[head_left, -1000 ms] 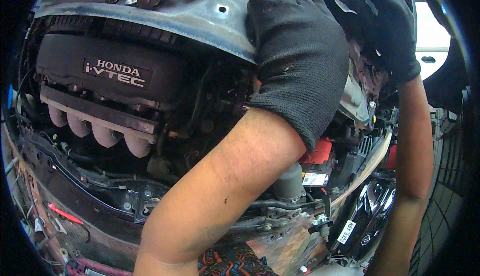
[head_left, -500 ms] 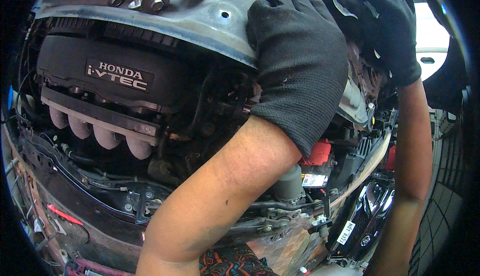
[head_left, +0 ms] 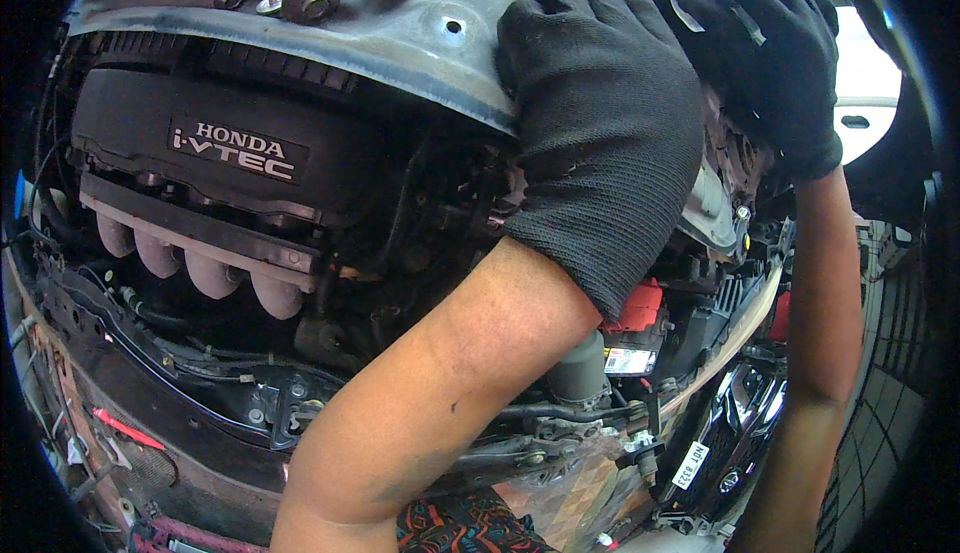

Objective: The person works on the front suspension of a car with the hood open. They use a wrench to loosen and tighten bolts on the strut assembly, remove the strut, and then reinstall it into the engine bay.

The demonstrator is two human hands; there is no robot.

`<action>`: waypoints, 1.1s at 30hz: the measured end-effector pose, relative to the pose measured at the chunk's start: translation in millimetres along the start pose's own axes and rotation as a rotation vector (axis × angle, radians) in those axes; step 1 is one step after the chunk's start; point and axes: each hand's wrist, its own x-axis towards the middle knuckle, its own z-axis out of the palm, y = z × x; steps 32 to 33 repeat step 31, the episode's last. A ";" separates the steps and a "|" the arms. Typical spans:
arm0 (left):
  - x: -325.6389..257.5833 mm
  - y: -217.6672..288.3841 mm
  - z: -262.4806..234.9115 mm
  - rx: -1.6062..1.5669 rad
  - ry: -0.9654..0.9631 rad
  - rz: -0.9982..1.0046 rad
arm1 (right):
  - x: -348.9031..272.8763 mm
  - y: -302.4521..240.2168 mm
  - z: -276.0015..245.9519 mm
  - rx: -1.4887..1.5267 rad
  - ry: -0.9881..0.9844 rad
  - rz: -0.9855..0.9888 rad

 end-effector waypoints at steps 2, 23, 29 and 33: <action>-0.7 -1.4 0.1 0.004 0.001 -0.003 | -1.2 0.2 0.1 -0.002 0.004 0.003; 0.5 1.5 6.5 -0.032 0.054 -0.006 | -3.5 -8.7 6.7 -0.017 0.055 0.014; -1.2 -0.6 9.8 -0.018 0.057 -0.013 | -7.3 -14.2 9.0 -0.024 0.095 0.047; -1.5 0.0 10.3 -0.012 0.059 -0.015 | -6.2 -13.6 8.1 -0.031 0.110 0.052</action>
